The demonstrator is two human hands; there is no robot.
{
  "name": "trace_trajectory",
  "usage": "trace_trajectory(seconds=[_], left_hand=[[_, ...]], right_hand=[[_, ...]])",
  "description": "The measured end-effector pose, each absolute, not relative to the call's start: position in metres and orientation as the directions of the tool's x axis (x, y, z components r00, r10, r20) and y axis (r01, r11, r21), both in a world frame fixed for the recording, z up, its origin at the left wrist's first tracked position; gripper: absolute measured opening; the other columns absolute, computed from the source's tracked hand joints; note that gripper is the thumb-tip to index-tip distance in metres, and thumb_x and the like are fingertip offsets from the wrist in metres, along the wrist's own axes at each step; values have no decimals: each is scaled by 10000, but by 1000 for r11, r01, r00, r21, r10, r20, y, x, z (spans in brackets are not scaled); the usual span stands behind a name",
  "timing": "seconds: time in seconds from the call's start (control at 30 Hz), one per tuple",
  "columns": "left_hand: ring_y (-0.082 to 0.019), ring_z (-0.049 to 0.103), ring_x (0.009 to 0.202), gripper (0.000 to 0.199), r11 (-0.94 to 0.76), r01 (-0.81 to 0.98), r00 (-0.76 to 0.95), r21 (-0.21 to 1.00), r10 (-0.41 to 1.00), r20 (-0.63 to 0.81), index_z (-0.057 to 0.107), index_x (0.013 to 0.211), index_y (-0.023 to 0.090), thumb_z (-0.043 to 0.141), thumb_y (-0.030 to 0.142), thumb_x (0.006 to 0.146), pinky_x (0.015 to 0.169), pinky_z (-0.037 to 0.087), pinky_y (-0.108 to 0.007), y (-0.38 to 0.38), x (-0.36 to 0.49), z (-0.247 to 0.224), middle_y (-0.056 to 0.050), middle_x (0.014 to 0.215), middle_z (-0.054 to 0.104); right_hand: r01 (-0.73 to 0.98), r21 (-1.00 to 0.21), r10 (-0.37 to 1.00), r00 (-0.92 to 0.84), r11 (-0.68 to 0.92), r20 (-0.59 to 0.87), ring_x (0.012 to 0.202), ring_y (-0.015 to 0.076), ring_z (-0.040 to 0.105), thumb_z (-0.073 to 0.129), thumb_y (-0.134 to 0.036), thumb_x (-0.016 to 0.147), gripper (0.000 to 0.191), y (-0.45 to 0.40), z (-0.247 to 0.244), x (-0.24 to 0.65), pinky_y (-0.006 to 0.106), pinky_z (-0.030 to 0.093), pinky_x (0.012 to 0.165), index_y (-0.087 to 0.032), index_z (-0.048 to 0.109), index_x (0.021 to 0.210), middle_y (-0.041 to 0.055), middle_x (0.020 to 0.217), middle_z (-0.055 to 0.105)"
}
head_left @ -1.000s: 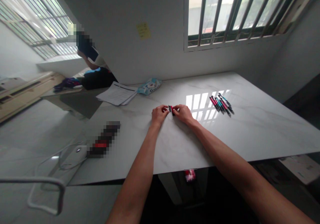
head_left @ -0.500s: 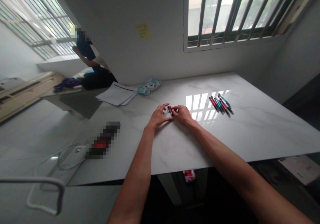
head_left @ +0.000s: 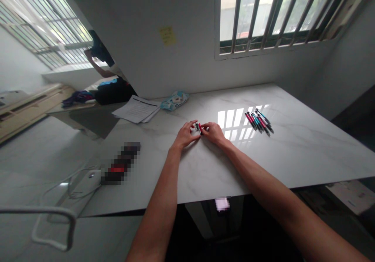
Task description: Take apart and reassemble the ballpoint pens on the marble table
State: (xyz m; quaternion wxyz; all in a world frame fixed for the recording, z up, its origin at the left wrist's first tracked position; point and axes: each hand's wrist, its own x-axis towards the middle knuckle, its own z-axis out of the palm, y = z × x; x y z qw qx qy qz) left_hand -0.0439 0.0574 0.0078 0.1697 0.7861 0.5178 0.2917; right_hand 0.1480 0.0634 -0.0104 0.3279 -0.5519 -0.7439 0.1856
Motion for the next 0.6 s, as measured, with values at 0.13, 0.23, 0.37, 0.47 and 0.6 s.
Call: trace_trajectory(seconds=[0.13,0.23,0.37,0.47,0.6], left_hand=[[-180,614,811,748,-402,709,288,580,915,282,608,1419,232,821,251,703,842,539,-322,57,-45,9,-63,1115,658],[-179,618,808,736,-405,704,290,583,914,284,619,1406,237,826,270,701,835,542,-321,57,-45,11,-59,1106,666],[-174,613,806,737,-402,696,290,595,915,278,624,1400,223,835,275,697,827,541,-314,57,-45,12,-63,1110,664],[-162,580,776,747,-393,699,273,597,919,286,610,1419,223,845,337,720,804,532,-311,57,-45,13,-68,1127,657],[-148,514,729,703,-393,717,233,576,914,333,600,1425,229,815,371,772,799,512,-316,57,-43,16,-59,1127,661]], right_hand=[[711,-626,943,-180,320,279,945,212,721,652,-333,950,263,60,-7,146,278,502,903,-272,820,1143,51,1052,805],[710,-622,940,-190,330,282,948,215,714,653,-323,950,263,59,-6,145,282,498,911,-268,818,1148,49,1012,801],[686,-641,936,-196,344,293,954,208,705,663,-289,948,265,59,-6,143,284,493,922,-257,806,1169,50,997,791],[634,-672,921,-205,383,331,938,195,696,690,-258,932,270,64,-6,150,292,502,929,-237,792,1181,53,1022,782],[570,-701,893,-149,428,424,892,192,692,713,-188,894,288,79,0,184,315,537,894,-205,777,1175,64,1044,775]])
